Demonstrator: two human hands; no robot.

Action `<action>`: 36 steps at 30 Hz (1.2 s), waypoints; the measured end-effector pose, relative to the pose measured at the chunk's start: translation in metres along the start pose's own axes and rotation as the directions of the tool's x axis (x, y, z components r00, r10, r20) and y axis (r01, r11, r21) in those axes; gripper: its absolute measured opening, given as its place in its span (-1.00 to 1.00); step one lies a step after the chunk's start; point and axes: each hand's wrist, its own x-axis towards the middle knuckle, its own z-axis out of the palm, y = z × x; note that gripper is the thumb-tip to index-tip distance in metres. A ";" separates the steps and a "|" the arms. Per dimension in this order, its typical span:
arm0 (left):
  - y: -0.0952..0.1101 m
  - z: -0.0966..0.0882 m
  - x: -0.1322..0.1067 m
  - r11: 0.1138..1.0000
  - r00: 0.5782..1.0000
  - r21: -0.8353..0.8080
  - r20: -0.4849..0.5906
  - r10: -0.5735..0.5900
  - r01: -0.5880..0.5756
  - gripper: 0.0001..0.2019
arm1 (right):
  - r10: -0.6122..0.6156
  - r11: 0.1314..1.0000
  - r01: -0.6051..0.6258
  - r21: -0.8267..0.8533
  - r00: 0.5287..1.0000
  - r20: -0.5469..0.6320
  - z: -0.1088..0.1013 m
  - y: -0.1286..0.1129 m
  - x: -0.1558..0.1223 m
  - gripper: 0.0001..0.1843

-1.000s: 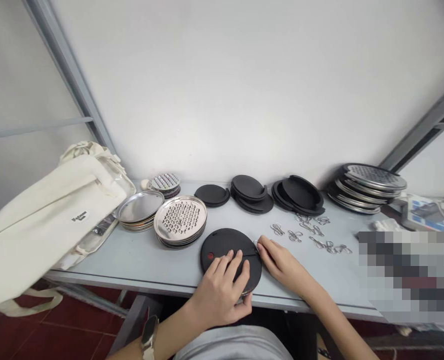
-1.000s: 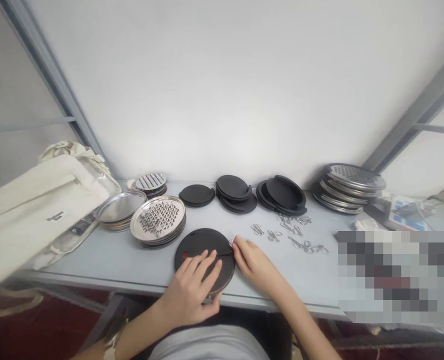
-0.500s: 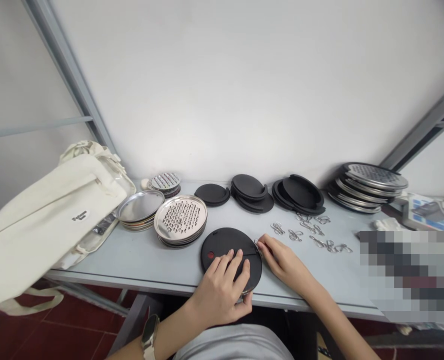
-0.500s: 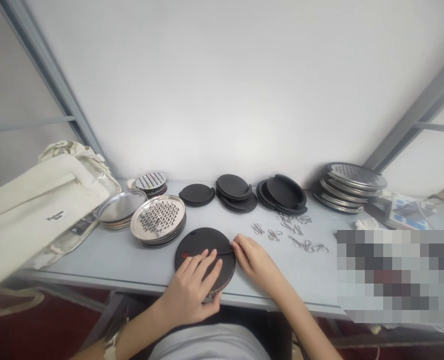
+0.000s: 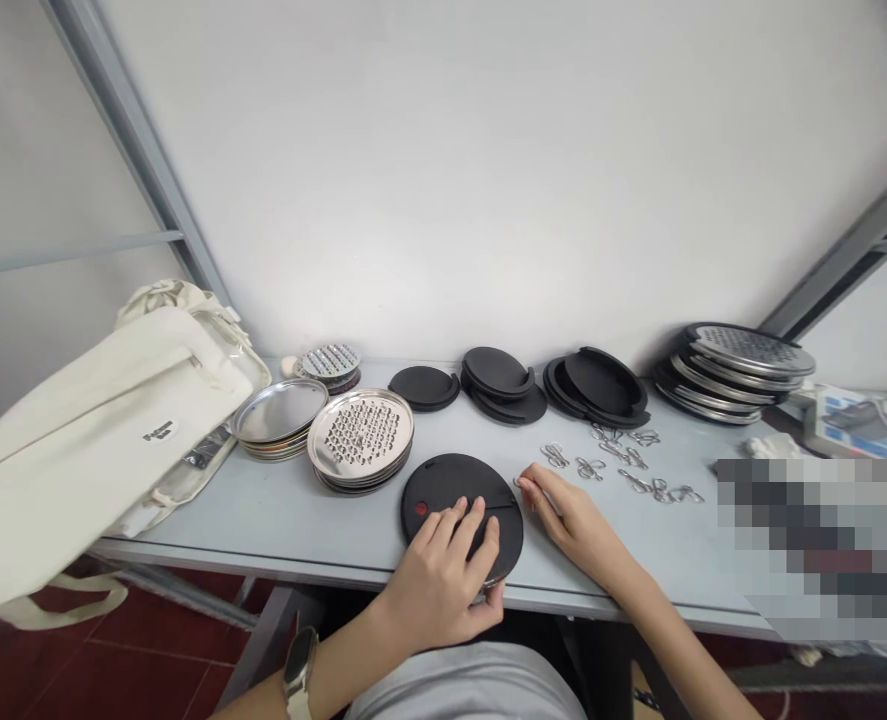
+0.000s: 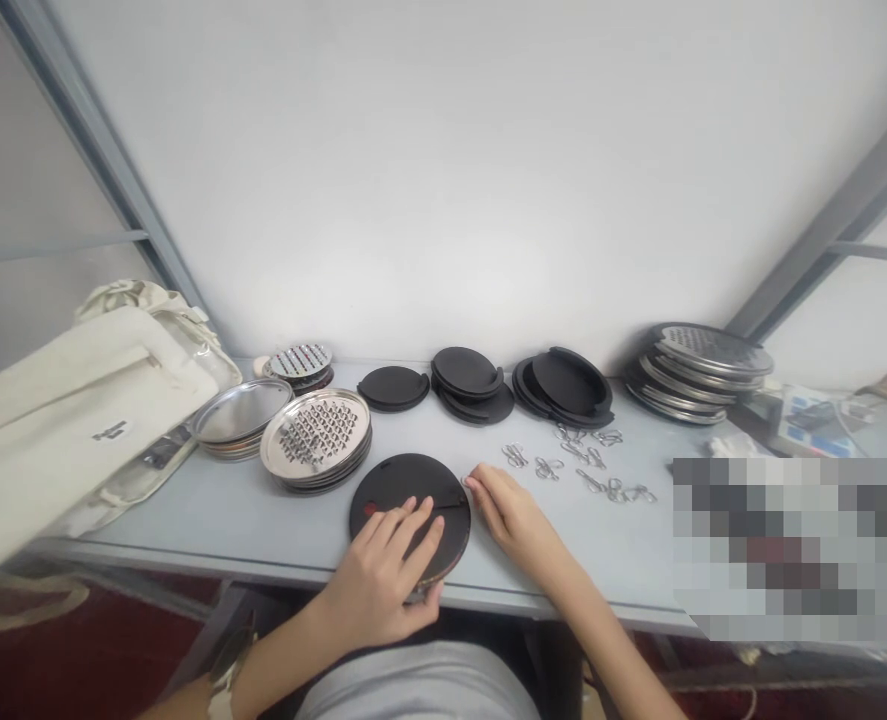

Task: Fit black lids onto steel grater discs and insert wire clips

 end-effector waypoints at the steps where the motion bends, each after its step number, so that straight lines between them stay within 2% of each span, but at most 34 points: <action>1: 0.000 0.000 0.000 1.000 1.000 0.002 -0.003 -0.002 0.002 -0.51 | 0.010 1.000 -0.010 0.008 1.000 0.010 0.000 0.000 0.000 -0.73; 11: 0.000 -0.001 0.000 1.000 1.000 -0.012 -0.002 -0.006 0.006 -0.51 | 0.111 0.991 -0.117 0.066 0.990 0.088 0.005 0.001 0.000 -0.81; 17: 0.000 0.000 0.000 1.000 1.000 -0.007 -0.003 -0.004 0.004 -0.51 | 0.032 0.995 -0.042 0.085 0.993 0.113 0.003 -0.005 0.000 -0.80; 22: 0.001 0.000 -0.001 1.000 1.000 -0.011 0.005 -0.007 0.007 -0.51 | 0.035 0.995 -0.047 0.084 0.990 0.136 0.000 -0.011 -0.002 -0.90; 36: 0.001 0.000 -0.001 1.000 1.000 -0.008 0.009 -0.008 0.008 -0.50 | 0.024 0.997 -0.037 0.073 0.987 0.160 -0.001 -0.005 -0.003 -0.92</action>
